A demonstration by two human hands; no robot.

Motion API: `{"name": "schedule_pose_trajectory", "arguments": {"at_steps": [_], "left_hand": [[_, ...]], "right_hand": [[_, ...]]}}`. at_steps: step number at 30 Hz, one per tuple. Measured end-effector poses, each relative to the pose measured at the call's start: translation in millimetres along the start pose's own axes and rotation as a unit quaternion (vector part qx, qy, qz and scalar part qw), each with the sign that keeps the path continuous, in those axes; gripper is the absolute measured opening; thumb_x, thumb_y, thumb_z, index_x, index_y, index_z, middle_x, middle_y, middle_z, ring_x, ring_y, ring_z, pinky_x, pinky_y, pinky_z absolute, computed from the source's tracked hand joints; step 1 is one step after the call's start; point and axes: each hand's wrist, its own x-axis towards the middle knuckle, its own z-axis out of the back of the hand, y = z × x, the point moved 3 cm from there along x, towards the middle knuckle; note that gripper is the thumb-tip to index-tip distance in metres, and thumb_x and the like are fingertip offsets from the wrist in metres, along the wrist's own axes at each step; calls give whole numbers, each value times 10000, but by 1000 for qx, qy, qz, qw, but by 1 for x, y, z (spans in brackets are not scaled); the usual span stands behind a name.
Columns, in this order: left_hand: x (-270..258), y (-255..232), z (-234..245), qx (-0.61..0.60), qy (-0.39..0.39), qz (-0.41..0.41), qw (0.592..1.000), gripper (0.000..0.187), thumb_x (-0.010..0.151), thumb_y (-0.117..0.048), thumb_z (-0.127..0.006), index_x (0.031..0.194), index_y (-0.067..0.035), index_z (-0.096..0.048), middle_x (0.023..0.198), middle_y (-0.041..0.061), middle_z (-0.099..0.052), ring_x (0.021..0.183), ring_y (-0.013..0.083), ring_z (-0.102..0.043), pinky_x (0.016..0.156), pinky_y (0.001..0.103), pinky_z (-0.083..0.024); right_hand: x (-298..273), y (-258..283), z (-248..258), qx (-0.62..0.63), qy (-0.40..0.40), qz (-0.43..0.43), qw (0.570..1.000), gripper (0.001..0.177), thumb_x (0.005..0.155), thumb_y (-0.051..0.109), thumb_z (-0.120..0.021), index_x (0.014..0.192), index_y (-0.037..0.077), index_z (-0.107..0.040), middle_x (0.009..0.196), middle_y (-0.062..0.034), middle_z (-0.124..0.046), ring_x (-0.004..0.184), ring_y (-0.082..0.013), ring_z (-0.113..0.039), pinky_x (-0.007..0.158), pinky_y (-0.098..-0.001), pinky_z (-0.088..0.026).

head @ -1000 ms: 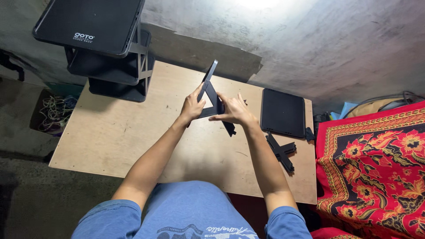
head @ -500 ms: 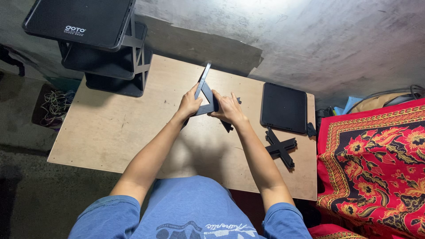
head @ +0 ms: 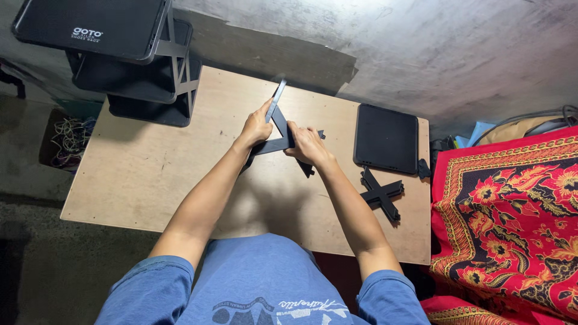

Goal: The person disassembles a black plastic shoe rack by removing its cross-brace supports and top panel. They then reassemble the rack by inserting the cross-braces back into the frame and placing the top panel on top.

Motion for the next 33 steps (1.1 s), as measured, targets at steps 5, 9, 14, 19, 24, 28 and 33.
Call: {"name": "schedule_pose_trajectory", "arguments": {"at_steps": [5, 9, 14, 19, 24, 28, 33], "left_hand": [[-3, -2, 3, -16, -40, 5, 999, 863, 718, 49, -523, 1543, -195, -445, 1100, 287, -699, 1044, 444, -674, 926, 465, -527], [-8, -6, -1, -13, -28, 81, 996, 880, 747, 61, -508, 1568, -246, -423, 1070, 284, -698, 1024, 426, -688, 914, 471, -521], [-6, -9, -2, -14, -43, 9, 999, 855, 728, 63, -530, 1527, -235, -464, 1121, 278, -703, 1044, 440, -684, 916, 469, -528], [-7, -12, -4, -11, -61, 39, 997, 894, 735, 64, -527, 1565, -250, -418, 1086, 294, -698, 1032, 446, -686, 906, 478, -529], [-9, -25, -7, 7, -17, 60, 998, 883, 757, 49, -540, 1576, -254, -406, 1072, 294, -698, 1024, 450, -679, 916, 485, -518], [-4, -22, -1, -45, 48, 0, 998, 897, 776, -7, -592, 1615, -155, -312, 1248, 278, -673, 1158, 386, -671, 1009, 419, -511], [-15, -11, 19, -183, 155, -125, 963, 960, 858, -120, -769, 1631, -35, -205, 1568, 307, -433, 1447, 353, -469, 1161, 396, -389]], "right_hand": [[-1, 12, 2, -11, -93, 87, 992, 864, 600, 187, -796, 1361, -56, -466, 876, -201, -686, 913, -385, -671, 883, -510, -421], [-2, 4, 4, -35, 13, -56, 998, 654, 738, 198, -747, 1344, 44, -556, 849, -189, -706, 868, -391, -669, 847, -467, -489], [-1, 6, 10, 5, -25, 42, 999, 869, 630, 190, -790, 1406, -50, -480, 799, -219, -686, 793, -408, -672, 754, -455, -485], [-3, 10, 10, -51, -81, 15, 995, 827, 600, 210, -821, 1346, -22, -549, 771, -189, -705, 775, -402, -685, 757, -485, -477], [-7, 10, 18, -27, -38, -20, 999, 799, 578, 257, -846, 1286, -8, -586, 751, -201, -692, 756, -416, -686, 694, -487, -523], [-7, 10, 22, -9, -31, -70, 997, 778, 596, 266, -834, 1289, 7, -594, 734, -217, -698, 735, -417, -697, 706, -489, -551], [-4, 13, 24, 3, -88, -109, 990, 698, 643, 276, -796, 1268, 19, -620, 804, -222, -736, 763, -408, -725, 747, -473, -568]]}}
